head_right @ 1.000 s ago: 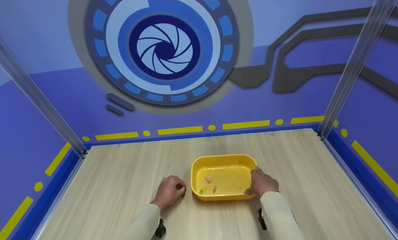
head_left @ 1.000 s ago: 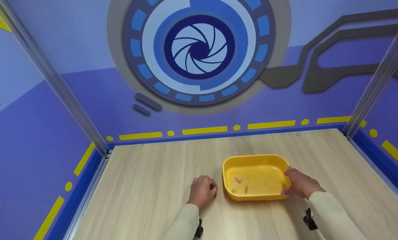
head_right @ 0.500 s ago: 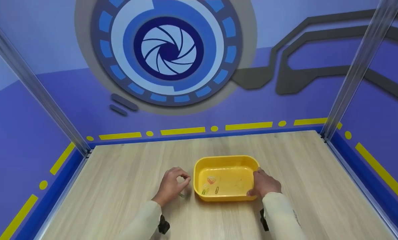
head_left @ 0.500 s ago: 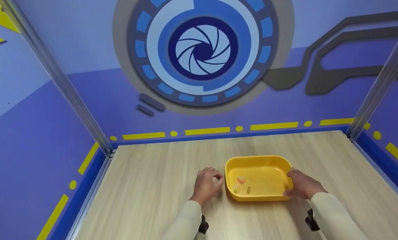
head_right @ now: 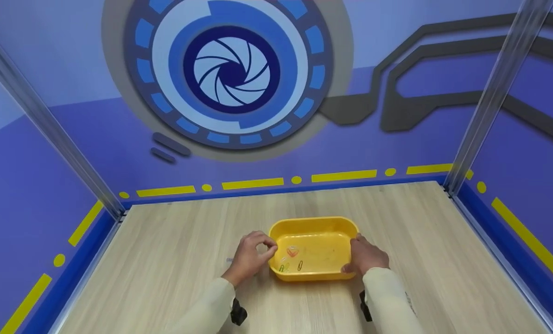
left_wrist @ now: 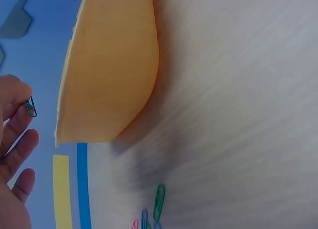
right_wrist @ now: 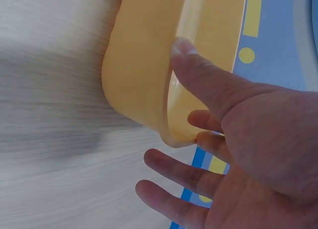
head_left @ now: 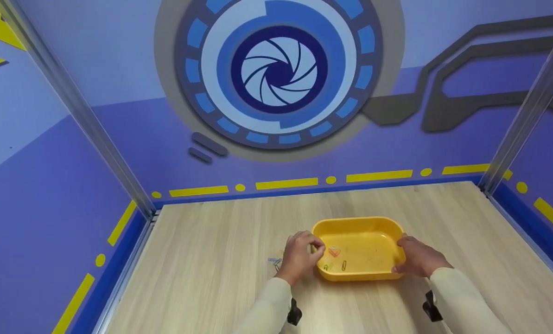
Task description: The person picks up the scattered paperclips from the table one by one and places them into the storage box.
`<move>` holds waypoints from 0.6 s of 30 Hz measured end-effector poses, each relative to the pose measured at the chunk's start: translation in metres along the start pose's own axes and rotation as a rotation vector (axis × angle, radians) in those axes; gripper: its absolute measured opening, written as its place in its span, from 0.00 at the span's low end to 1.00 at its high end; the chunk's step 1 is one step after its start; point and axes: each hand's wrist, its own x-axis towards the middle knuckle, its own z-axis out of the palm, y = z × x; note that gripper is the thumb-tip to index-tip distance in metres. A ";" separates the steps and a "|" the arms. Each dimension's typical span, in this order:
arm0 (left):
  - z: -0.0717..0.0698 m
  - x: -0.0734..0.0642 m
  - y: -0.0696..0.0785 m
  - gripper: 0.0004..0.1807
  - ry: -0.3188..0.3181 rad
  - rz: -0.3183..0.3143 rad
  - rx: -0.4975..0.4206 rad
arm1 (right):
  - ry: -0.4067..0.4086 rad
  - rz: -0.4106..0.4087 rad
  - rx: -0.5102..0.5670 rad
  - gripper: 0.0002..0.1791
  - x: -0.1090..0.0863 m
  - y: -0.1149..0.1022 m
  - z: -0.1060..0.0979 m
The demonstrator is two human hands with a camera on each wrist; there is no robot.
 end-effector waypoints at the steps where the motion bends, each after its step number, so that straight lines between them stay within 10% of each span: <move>1: 0.001 -0.001 0.000 0.02 -0.004 -0.003 -0.009 | -0.004 0.001 0.001 0.46 0.001 -0.001 0.000; 18: 0.002 -0.005 0.002 0.08 -0.080 -0.028 -0.128 | -0.013 -0.006 -0.024 0.47 0.003 -0.002 0.000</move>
